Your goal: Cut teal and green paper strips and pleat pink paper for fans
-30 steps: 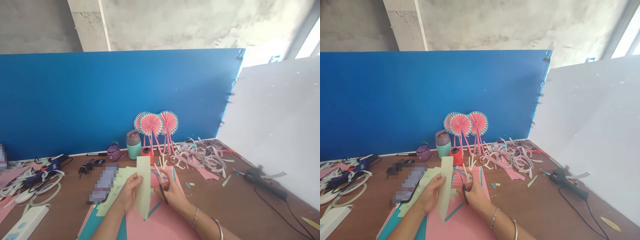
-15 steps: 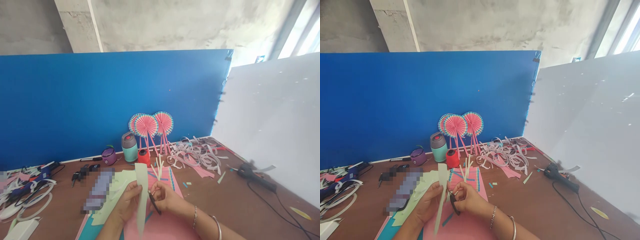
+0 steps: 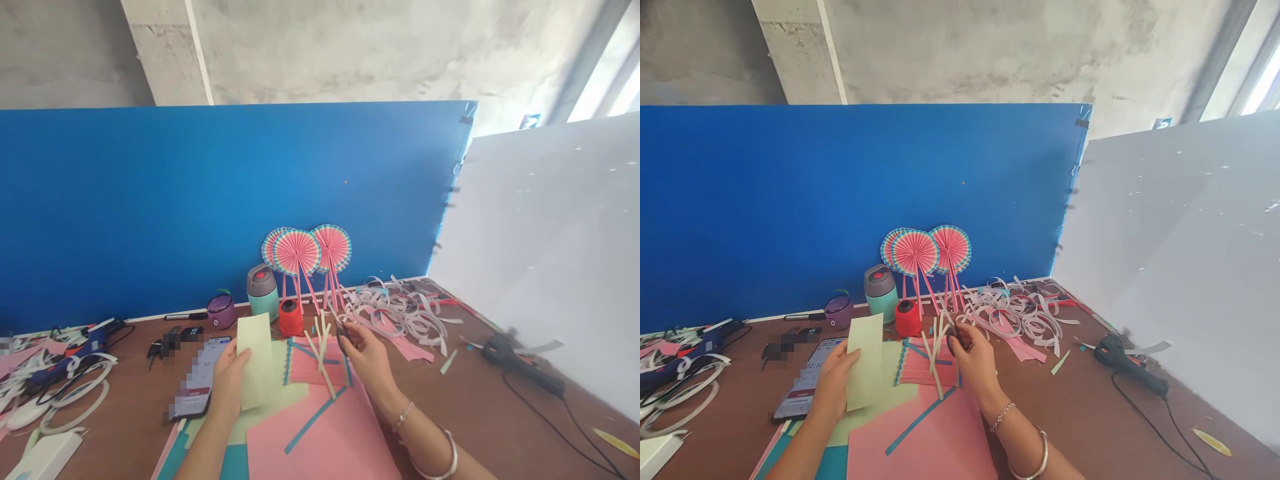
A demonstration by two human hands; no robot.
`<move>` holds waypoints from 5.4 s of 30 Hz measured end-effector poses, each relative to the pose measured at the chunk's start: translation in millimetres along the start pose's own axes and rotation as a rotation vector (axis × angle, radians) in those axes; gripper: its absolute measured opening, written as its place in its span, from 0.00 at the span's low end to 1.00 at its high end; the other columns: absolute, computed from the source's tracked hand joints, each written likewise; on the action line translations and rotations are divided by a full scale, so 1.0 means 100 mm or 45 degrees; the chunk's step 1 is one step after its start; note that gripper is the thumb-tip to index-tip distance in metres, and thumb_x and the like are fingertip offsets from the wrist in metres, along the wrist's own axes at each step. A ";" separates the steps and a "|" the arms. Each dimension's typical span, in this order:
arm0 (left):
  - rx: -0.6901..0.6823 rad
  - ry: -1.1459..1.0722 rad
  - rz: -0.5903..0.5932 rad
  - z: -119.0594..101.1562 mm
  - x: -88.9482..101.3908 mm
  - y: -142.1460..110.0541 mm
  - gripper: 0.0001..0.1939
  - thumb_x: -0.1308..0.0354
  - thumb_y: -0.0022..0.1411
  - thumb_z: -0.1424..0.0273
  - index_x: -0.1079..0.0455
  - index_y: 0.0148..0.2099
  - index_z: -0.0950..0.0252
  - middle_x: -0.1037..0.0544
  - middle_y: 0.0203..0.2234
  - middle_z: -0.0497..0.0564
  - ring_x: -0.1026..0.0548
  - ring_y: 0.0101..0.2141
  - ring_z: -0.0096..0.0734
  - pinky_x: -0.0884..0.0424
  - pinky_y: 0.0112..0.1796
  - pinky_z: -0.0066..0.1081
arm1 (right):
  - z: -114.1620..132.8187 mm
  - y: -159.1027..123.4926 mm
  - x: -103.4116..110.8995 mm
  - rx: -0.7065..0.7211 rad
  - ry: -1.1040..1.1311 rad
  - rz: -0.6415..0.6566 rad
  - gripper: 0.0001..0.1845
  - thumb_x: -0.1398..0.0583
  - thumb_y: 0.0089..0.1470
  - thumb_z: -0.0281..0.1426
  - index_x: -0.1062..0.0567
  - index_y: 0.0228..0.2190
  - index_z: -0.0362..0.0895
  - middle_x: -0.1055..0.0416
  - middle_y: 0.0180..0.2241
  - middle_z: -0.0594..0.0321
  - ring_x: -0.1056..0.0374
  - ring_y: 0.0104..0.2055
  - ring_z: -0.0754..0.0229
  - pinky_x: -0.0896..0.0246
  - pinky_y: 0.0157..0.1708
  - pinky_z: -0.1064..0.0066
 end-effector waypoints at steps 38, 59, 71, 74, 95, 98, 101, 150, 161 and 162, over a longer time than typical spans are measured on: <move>-0.384 1.773 0.814 0.12 -0.67 -0.72 0.13 0.41 0.45 0.67 0.32 0.36 0.63 0.27 0.37 0.51 0.31 0.40 0.40 0.41 0.37 0.32 | -0.11 -0.20 -0.28 0.530 -0.872 0.535 0.19 0.44 0.52 0.32 0.31 0.47 0.52 0.40 0.51 0.56 0.45 0.53 0.50 0.48 0.48 0.57; -0.534 1.839 0.806 0.11 -0.68 -0.69 0.09 0.53 0.50 0.77 0.32 0.30 0.61 0.26 0.30 0.50 0.30 0.33 0.34 0.42 0.34 0.29 | -0.06 -0.17 -0.28 0.682 -0.591 0.499 0.21 0.49 0.47 0.18 0.25 0.38 0.46 0.28 0.42 0.58 0.34 0.45 0.57 0.42 0.47 0.63; -0.590 1.817 0.810 0.17 -0.63 -0.66 0.15 0.56 0.48 0.82 0.33 0.33 0.61 0.27 0.32 0.49 0.31 0.34 0.32 0.42 0.33 0.28 | -0.05 -0.16 -0.30 0.690 -0.379 0.608 0.19 0.51 0.43 0.15 0.25 0.25 0.44 0.25 0.34 0.60 0.32 0.41 0.60 0.42 0.43 0.67; -0.596 1.819 0.789 0.15 -0.65 -0.67 0.11 0.53 0.50 0.78 0.33 0.34 0.61 0.27 0.32 0.50 0.31 0.34 0.33 0.41 0.34 0.28 | 0.00 -0.16 -0.28 0.616 -0.357 0.613 0.17 0.51 0.43 0.16 0.26 0.26 0.44 0.26 0.32 0.61 0.32 0.38 0.60 0.42 0.40 0.69; -0.545 1.795 0.752 0.28 -0.60 -0.58 0.15 0.55 0.50 0.82 0.34 0.35 0.61 0.27 0.34 0.49 0.30 0.36 0.31 0.39 0.36 0.27 | -0.03 -0.15 -0.26 0.669 -0.517 0.396 0.20 0.51 0.45 0.13 0.26 0.30 0.45 0.27 0.32 0.62 0.36 0.37 0.59 0.52 0.41 0.66; -0.568 1.764 0.755 0.27 -0.60 -0.59 0.16 0.56 0.52 0.82 0.33 0.37 0.60 0.27 0.35 0.49 0.30 0.37 0.31 0.39 0.37 0.27 | 0.00 -0.16 -0.28 0.699 -0.526 0.454 0.19 0.51 0.46 0.14 0.26 0.29 0.45 0.27 0.30 0.63 0.36 0.36 0.60 0.51 0.38 0.67; -0.572 1.746 0.760 0.24 -0.61 -0.61 0.14 0.54 0.53 0.78 0.33 0.38 0.60 0.27 0.34 0.49 0.30 0.36 0.31 0.39 0.36 0.28 | 0.00 -0.19 -0.30 0.673 -0.587 0.514 0.20 0.51 0.46 0.15 0.26 0.31 0.46 0.27 0.31 0.63 0.37 0.36 0.59 0.52 0.38 0.67; -0.456 1.798 0.743 0.26 -0.61 -0.61 0.04 0.52 0.57 0.72 0.37 0.33 0.61 0.28 0.34 0.48 0.30 0.37 0.32 0.38 0.36 0.29 | 0.12 -0.32 -0.41 0.703 -0.794 0.672 0.16 0.47 0.57 0.38 0.31 0.46 0.51 0.34 0.50 0.57 0.42 0.53 0.54 0.58 0.54 0.54; -0.497 1.832 0.791 0.17 -0.64 -0.66 0.11 0.60 0.60 0.77 0.39 0.31 0.62 0.29 0.33 0.51 0.32 0.35 0.33 0.39 0.35 0.30 | 0.09 -0.18 -0.30 0.772 -0.723 0.495 0.13 0.50 0.55 0.24 0.26 0.30 0.45 0.26 0.33 0.61 0.35 0.47 0.58 0.55 0.52 0.60; -0.502 1.833 0.793 0.16 -0.63 -0.66 0.11 0.61 0.60 0.77 0.39 0.31 0.62 0.29 0.33 0.51 0.32 0.35 0.33 0.39 0.34 0.30 | 0.07 -0.16 -0.29 0.738 -0.726 0.468 0.14 0.50 0.55 0.24 0.26 0.26 0.45 0.26 0.31 0.62 0.34 0.44 0.59 0.54 0.50 0.61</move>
Point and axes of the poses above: each hand's wrist, its own y-axis towards the middle knuckle, its own x-axis out of the back of the hand, z = x × y, the point moved 4 cm from there along y, towards the middle knuckle
